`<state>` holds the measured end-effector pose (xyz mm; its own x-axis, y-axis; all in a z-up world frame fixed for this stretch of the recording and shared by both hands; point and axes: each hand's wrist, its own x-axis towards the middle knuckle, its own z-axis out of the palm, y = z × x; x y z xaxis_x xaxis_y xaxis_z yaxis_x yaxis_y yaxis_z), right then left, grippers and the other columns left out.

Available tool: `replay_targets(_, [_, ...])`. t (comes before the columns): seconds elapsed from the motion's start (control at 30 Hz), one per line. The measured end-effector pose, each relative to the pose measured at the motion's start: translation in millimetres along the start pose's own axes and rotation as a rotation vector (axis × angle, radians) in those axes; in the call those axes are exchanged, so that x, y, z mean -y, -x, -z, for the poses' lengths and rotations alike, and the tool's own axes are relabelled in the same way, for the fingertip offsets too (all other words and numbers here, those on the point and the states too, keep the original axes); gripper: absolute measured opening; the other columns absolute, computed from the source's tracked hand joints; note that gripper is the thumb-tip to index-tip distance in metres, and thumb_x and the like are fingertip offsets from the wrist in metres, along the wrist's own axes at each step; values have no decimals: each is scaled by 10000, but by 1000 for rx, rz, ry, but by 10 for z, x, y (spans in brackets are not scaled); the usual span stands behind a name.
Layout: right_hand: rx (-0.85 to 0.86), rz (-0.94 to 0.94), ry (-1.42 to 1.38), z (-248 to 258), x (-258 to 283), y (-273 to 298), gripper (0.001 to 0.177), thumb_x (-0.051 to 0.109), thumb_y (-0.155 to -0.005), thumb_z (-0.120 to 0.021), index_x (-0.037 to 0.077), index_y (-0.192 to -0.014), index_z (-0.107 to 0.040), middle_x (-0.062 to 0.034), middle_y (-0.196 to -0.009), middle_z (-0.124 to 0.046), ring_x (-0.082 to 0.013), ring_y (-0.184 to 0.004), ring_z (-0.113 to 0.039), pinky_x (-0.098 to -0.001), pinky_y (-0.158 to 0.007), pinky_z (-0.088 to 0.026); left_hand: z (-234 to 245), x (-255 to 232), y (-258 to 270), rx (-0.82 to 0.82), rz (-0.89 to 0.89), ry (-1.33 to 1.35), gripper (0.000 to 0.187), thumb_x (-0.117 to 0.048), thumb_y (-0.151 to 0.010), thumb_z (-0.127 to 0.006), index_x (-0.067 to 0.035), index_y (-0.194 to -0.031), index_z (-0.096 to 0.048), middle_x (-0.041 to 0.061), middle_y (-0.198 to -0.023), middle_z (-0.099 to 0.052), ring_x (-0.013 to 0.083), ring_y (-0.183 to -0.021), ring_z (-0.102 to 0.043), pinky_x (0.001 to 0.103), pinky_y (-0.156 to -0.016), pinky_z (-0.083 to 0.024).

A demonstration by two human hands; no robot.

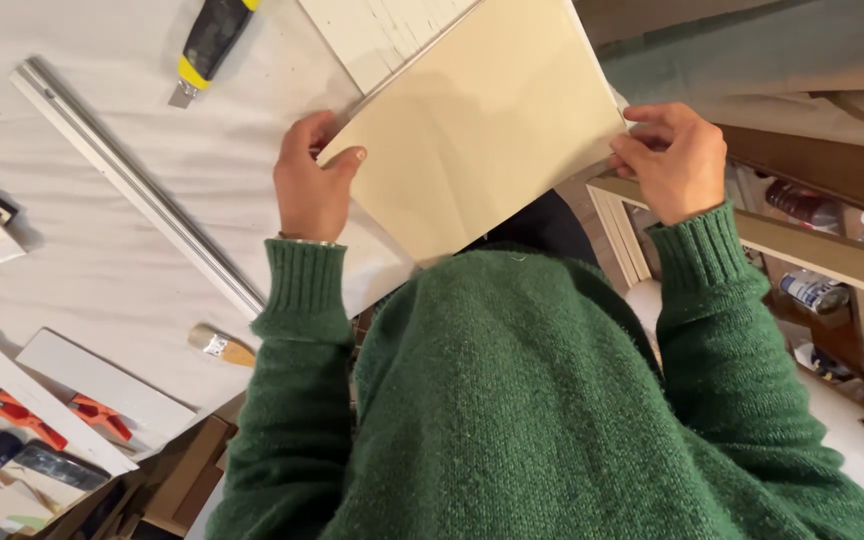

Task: Cutting a mat board to size around a photograph using a utility knife and a metal ruler.

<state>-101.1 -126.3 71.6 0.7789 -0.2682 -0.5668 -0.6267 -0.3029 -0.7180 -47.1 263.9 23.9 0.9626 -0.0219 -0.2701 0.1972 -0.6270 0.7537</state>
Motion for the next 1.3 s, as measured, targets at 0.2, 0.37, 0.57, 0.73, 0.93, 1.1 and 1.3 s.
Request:
replay_targets(0.2, [-7, 167, -43, -19, -56, 111, 262, -21, -1046, -671, -89, -1290, -604, -153, -1020, -730, -162, -868, -730, -281, -759, -616, 522, 448, -128, -68, 151, 531, 278, -9, -984, -734, -17, -1252, -660, 36, -1064, -699, 127, -874, -632, 262, -752, -519])
replay_targets(0.37, [-98, 148, -173, -30, -328, 39, 181, 2, -1082, -648, -64, -1250, -627, -123, -1012, -735, -142, -824, -710, -267, -740, -605, 1339, 836, -406, -337, 72, 1175, 339, 26, -1052, -603, -75, -1369, -541, 133, -1267, -701, 275, -1156, -709, 433, -1051, -640])
replay_targets(0.57, [-139, 20, -447, -53, -521, -16, 150, 60, -1096, -669, -28, -1214, -644, -92, -990, -724, -132, -789, -678, -264, -701, -576, 1718, 1477, -532, -299, -130, 1293, 241, -109, -1207, -601, -44, -1420, -508, 162, -1355, -642, 298, -1247, -616, 462, -1134, -522])
replay_targets(0.73, [-143, -57, -556, -90, -581, -54, 175, 152, -1099, -661, 7, -1196, -656, -67, -982, -724, -128, -781, -655, -260, -697, -561, 1642, 1356, -516, -354, -74, 1325, 279, -102, -1144, -595, -74, -1407, -505, 170, -1403, -669, 315, -1233, -632, 505, -1117, -538])
replay_targets(0.93, [-81, -124, -738, -208, -618, -96, 316, 295, -1139, -552, 17, -1195, -693, -12, -921, -661, -131, -815, -639, -278, -715, -536, 1484, 1243, -518, -380, 18, 1385, 311, -93, -1091, -616, -59, -1375, -494, 169, -1346, -664, 334, -1284, -649, 513, -1099, -550])
replay_targets(1.1, [-101, -20, -794, -321, -827, -158, 237, 231, -1161, -591, 10, -1200, -667, -17, -961, -657, -135, -845, -615, -295, -750, -520, 1378, 1202, -477, -404, 54, 1364, 325, -100, -1092, -622, -40, -1382, -488, 175, -1348, -655, 332, -1279, -642, 522, -1180, -575])
replay_targets(1.3, [-48, 320, -808, -81, 214, -90, 258, 209, -1151, -442, 19, -1169, -615, -141, -1098, -733, -251, -995, -742, -389, -931, -649, 1392, 1025, -286, -448, 120, 1362, 320, -95, -1068, -621, -49, -1354, -483, 165, -1342, -648, 326, -1271, -644, 525, -1155, -558])
